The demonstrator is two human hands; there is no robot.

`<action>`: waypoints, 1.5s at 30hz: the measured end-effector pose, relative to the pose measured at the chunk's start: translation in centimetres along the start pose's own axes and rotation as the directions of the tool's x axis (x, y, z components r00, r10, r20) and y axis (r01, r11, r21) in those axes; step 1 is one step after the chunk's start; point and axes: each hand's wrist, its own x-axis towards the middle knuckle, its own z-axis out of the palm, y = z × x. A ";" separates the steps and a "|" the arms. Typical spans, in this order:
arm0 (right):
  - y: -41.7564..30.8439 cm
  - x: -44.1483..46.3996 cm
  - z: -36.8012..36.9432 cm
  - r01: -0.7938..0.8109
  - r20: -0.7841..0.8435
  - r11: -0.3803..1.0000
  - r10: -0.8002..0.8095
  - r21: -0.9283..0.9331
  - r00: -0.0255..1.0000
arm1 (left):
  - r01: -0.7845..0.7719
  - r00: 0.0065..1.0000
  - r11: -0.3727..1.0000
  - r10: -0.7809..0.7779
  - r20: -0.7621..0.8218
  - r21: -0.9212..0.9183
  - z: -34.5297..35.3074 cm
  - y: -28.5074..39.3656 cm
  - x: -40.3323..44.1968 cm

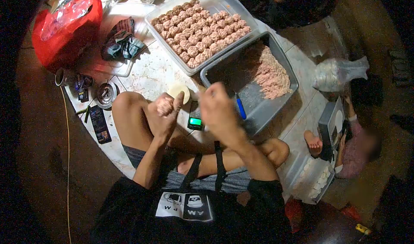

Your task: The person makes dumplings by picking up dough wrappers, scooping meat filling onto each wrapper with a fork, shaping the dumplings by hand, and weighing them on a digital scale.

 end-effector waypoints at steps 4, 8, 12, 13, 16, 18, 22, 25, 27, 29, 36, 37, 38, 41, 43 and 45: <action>0.9 9.6 -10.5 0.048 -0.367 0.957 -0.156 -0.286 0.917 | 0.016 1.000 0.994 -0.017 -0.006 -0.106 -0.7 0.9 1.5; 10.5 21.1 -9.7 0.101 0.001 0.946 -0.106 -0.309 0.994 | -0.003 1.000 0.999 0.003 0.000 -0.053 -1.2 1.1 1.6; 20.5 31.7 -5.8 0.160 0.108 0.898 -0.126 -0.411 0.986 | 0.035 0.994 0.996 -0.043 0.100 0.077 -0.3 1.4 1.2; 21.0 33.2 -5.1 0.117 0.162 0.892 -0.050 -0.437 0.986 | -0.047 0.997 0.997 0.043 0.063 0.064 -0.1 1.3 1.9; 21.1 36.0 -2.7 -0.107 0.185 0.791 0.269 -0.603 0.945 | -0.216 0.976 0.975 0.215 -0.020 -0.059 -0.8 -0.2 3.2; 20.9 36.4 -2.5 -0.116 0.238 0.786 0.319 -0.607 0.918 | 0.000 0.999 0.999 0.002 0.054 -0.052 -1.5 -0.1 2.2; 20.5 32.8 -2.2 0.203 0.013 0.781 -0.242 -0.591 0.970 | 0.235 0.962 0.972 -0.237 0.137 0.030 -0.8 -0.4 1.8; 8.8 23.6 -5.9 0.181 -0.162 0.927 -0.243 -0.328 0.956 | 0.168 0.972 0.985 -0.170 0.163 0.027 -0.6 -0.1 2.5; 1.4 11.9 -6.3 0.161 0.030 0.987 -0.162 0.014 0.986 | 0.041 0.980 0.997 -0.054 0.193 0.069 -0.6 -0.3 2.1; -1.4 5.5 -4.5 -0.021 0.278 0.979 -0.037 0.203 0.960 | -0.014 0.964 1.000 0.010 0.265 0.010 -0.4 -0.6 1.2; -3.3 -1.7 -1.4 -0.144 0.093 0.982 0.133 0.125 0.987 | 0.145 0.986 0.977 -0.157 0.065 0.154 -1.0 -0.4 0.9; -2.6 -2.3 0.0 -0.166 0.128 0.981 0.153 0.100 0.980 | 0.112 0.989 0.943 -0.135 0.053 0.312 -0.7 -1.8 1.7; -1.0 -3.2 2.2 -0.185 0.163 0.980 0.171 0.071 0.972 | 0.079 0.993 0.885 -0.110 0.041 0.459 -0.5 -2.9 2.0; 1.7 -3.9 5.4 -0.187 0.206 0.982 0.179 0.018 0.962 | -0.084 0.994 0.855 0.032 0.109 0.512 0.6 -4.0 1.8; 0.5 -2.8 3.9 -0.216 0.168 0.971 0.197 0.102 0.966 | -0.149 0.987 0.774 0.078 0.140 0.615 0.7 -4.3 1.3; 0.3 0.0 0.6 -0.122 -0.012 0.987 0.124 0.102 0.992 | -0.176 0.983 0.705 0.090 0.160 0.687 0.9 -5.1 1.1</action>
